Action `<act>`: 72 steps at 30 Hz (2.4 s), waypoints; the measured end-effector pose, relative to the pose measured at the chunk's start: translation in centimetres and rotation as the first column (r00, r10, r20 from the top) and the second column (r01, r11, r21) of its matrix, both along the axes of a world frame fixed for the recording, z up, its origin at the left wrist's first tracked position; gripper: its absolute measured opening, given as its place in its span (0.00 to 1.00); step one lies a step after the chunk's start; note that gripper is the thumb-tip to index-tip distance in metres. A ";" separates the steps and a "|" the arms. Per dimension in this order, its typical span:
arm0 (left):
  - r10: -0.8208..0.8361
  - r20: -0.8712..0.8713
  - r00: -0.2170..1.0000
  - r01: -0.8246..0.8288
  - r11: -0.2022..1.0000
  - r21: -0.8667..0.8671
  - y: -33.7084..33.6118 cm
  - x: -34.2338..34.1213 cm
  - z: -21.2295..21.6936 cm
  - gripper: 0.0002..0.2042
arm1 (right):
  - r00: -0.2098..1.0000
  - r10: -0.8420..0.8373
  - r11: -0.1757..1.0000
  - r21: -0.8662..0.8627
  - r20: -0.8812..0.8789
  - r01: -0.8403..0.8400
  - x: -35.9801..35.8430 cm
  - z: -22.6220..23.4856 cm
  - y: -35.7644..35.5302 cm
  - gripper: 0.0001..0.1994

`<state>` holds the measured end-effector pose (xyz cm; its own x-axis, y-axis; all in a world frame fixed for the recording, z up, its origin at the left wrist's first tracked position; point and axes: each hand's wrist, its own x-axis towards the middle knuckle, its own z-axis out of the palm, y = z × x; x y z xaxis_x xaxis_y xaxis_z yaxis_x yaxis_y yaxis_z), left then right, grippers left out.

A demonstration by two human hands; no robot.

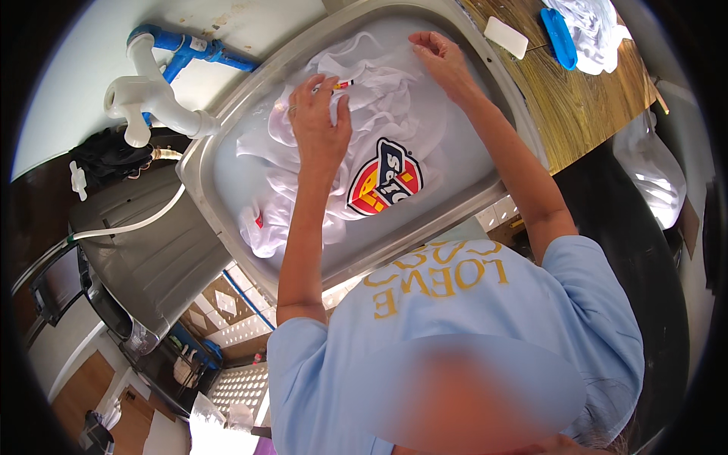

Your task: The person washes white shirts by hand in a small plastic basin filled with soapy water, applying soap from a bar and scrubbing stained areas.

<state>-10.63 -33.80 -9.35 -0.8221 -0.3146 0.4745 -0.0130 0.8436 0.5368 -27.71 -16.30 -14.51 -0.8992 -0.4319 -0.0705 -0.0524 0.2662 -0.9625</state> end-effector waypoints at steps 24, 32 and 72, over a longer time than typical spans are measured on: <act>-0.008 0.764 0.645 0.391 0.863 -0.321 2.7 -11.2 -5.0 0.10 | 0.974 0.160 0.956 0.221 0.163 -0.194 1.5 -4.3 -2.0 0.17; -0.192 0.501 0.844 0.429 0.802 -0.416 2.4 -9.3 -7.7 0.06 | 0.989 0.121 0.962 0.256 -0.081 -0.097 1.0 -11.8 -4.9 0.14; -0.364 0.461 0.809 0.258 0.925 0.278 10.1 -6.9 0.5 0.11 | 0.726 -0.289 0.954 -0.121 -0.624 0.276 -28.4 31.7 33.7 0.14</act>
